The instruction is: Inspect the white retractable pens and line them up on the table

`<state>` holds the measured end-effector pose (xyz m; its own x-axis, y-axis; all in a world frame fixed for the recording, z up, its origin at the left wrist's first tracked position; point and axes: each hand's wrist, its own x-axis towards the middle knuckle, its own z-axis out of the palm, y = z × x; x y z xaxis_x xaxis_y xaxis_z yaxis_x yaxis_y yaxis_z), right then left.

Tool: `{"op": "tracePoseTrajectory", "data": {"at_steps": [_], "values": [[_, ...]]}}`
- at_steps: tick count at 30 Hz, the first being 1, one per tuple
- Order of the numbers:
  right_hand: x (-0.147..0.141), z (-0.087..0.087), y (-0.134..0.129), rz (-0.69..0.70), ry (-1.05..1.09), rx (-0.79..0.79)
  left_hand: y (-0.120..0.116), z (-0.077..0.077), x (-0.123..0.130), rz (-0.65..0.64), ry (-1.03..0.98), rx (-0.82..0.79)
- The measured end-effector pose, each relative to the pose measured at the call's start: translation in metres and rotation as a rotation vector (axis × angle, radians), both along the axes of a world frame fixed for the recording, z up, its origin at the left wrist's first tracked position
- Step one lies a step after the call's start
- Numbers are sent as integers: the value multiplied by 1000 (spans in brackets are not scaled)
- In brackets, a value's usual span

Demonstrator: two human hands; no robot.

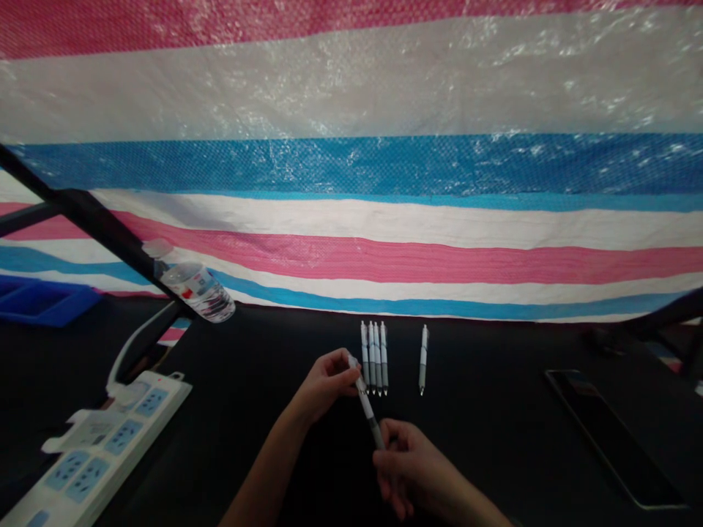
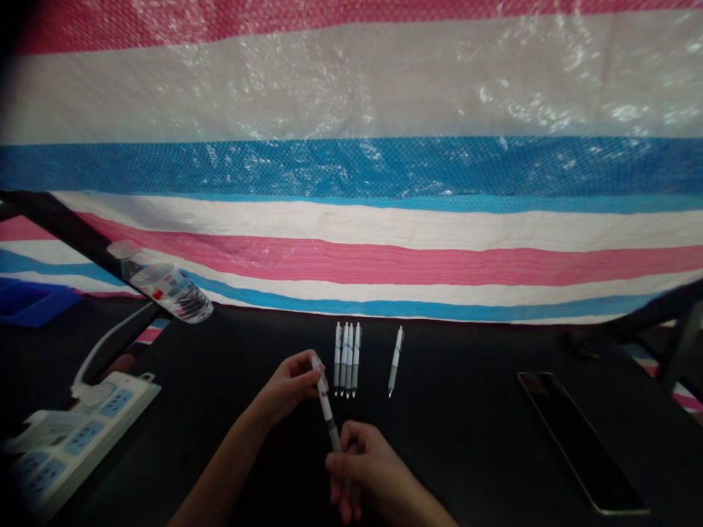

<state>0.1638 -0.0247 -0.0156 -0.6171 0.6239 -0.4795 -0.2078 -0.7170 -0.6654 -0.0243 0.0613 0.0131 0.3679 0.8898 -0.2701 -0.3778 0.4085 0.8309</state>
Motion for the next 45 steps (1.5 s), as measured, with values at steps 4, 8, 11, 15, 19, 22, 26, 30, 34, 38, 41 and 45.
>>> {"op": "tracePoseTrajectory", "data": {"at_steps": [4, 8, 11, 15, 19, 22, 26, 30, 34, 38, 41, 45], "values": [[1, -1, 0, -18, -3, 1, 0, 0, -5, -47, 48, 45], [0, -7, -1, -26, 49, -18, 1, -2, -4, -75, 50, 50], [-1, -10, 0, -26, 77, -24, 2, -3, -2, -64, 29, 36], [-1, -10, -1, -10, 94, -6, 2, -3, -1, -78, -12, 18], [-1, -5, -3, -47, 117, -54, 2, -3, -3, -100, -68, 7], [-3, -3, -3, -59, 152, -43, 3, -3, -7, -80, -67, 13], [-4, -5, -2, -50, 111, 5, 5, -1, -9, -11, -42, 37], [-4, -9, -4, -63, 33, 40, 5, 0, -10, -17, -35, 41], [-4, -8, -5, -46, 52, -3, 4, 1, -9, -26, -22, 30], [-5, -5, -4, -67, 2, -4, 4, 2, -8, -19, -27, 24], [-4, -7, -3, -81, -33, 30, 4, 2, -8, -14, -24, 21], [-4, -7, -2, -63, 14, -9, 4, 2, -7, -10, -24, 17]]}}
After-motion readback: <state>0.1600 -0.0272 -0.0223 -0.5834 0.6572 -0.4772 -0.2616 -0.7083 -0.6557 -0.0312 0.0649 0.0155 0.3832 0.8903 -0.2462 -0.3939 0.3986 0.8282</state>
